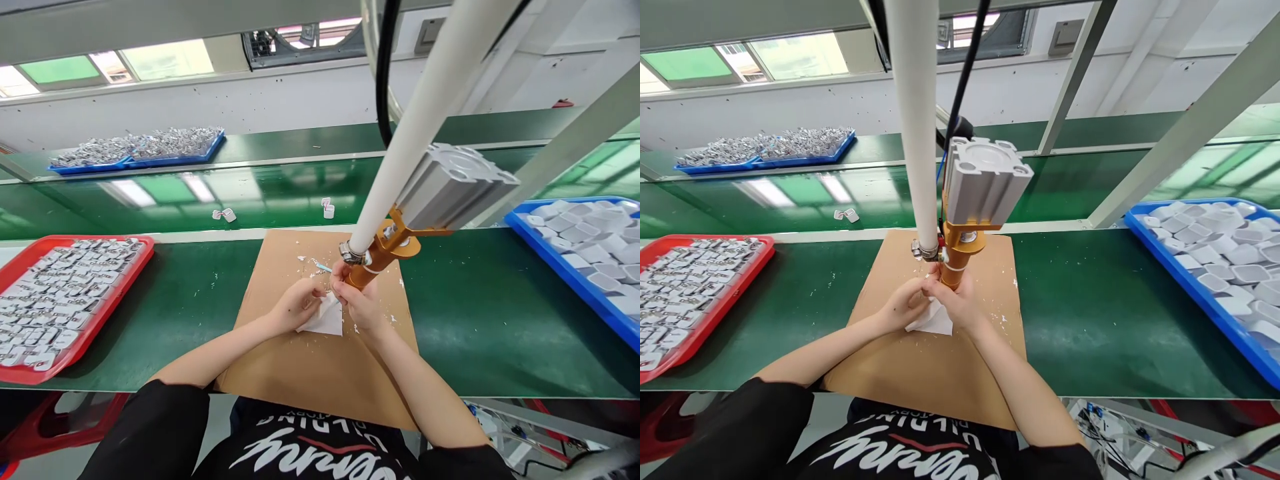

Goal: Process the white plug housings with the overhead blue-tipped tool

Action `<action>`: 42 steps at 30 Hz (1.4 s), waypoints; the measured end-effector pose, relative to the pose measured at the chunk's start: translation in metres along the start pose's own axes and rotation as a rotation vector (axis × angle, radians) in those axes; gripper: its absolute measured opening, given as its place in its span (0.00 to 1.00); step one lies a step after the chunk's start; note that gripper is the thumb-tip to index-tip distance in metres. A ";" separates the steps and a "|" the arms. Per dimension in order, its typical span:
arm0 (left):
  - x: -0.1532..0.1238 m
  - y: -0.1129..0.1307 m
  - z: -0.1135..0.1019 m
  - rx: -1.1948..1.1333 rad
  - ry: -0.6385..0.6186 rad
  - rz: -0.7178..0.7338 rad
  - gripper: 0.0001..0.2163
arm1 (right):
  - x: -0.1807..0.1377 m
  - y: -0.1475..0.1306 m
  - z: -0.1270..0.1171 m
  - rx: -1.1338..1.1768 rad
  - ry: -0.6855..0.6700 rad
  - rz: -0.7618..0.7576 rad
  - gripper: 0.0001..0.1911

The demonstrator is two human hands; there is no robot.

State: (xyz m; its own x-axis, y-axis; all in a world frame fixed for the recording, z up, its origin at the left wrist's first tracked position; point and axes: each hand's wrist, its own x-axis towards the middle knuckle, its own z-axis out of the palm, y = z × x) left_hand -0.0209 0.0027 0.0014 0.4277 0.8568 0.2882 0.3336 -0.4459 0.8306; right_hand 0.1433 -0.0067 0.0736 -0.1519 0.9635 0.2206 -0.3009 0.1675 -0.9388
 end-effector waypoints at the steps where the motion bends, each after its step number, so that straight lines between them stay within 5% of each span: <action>1: -0.002 -0.005 -0.005 0.021 0.048 -0.058 0.04 | 0.000 0.000 -0.001 0.003 0.007 0.003 0.08; 6: -0.011 -0.031 -0.045 0.155 0.212 -0.298 0.11 | 0.001 0.002 -0.007 0.011 0.026 0.013 0.08; 10: 0.004 -0.039 -0.071 0.367 0.310 -0.226 0.18 | 0.004 0.003 -0.008 0.022 0.037 0.018 0.08; 14: 0.062 -0.044 -0.071 0.566 0.299 -0.089 0.18 | 0.006 0.002 -0.008 0.029 0.057 0.029 0.08; 20: 0.163 -0.062 -0.056 0.752 0.120 -0.152 0.23 | 0.005 0.000 -0.009 -0.016 0.077 0.016 0.08; 25: 0.195 -0.069 -0.069 0.730 0.080 -0.189 0.15 | 0.006 -0.001 -0.012 -0.061 0.108 -0.007 0.09; 31: 0.170 -0.061 -0.084 0.614 0.142 -0.219 0.08 | 0.008 -0.004 -0.012 -0.067 0.117 -0.021 0.10; 35: 0.113 -0.041 -0.064 0.472 0.206 -0.241 0.10 | 0.007 -0.002 -0.009 -0.051 0.104 -0.029 0.09; 42: 0.018 -0.007 -0.034 0.129 0.136 -0.155 0.14 | 0.013 0.004 0.004 0.010 0.005 -0.054 0.11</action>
State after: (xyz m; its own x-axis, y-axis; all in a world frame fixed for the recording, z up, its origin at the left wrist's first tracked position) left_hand -0.0439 0.0298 0.0173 0.2490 0.9406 0.2308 0.4947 -0.3284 0.8046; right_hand 0.1365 0.0056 0.0740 -0.1309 0.9541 0.2695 -0.3174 0.2172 -0.9231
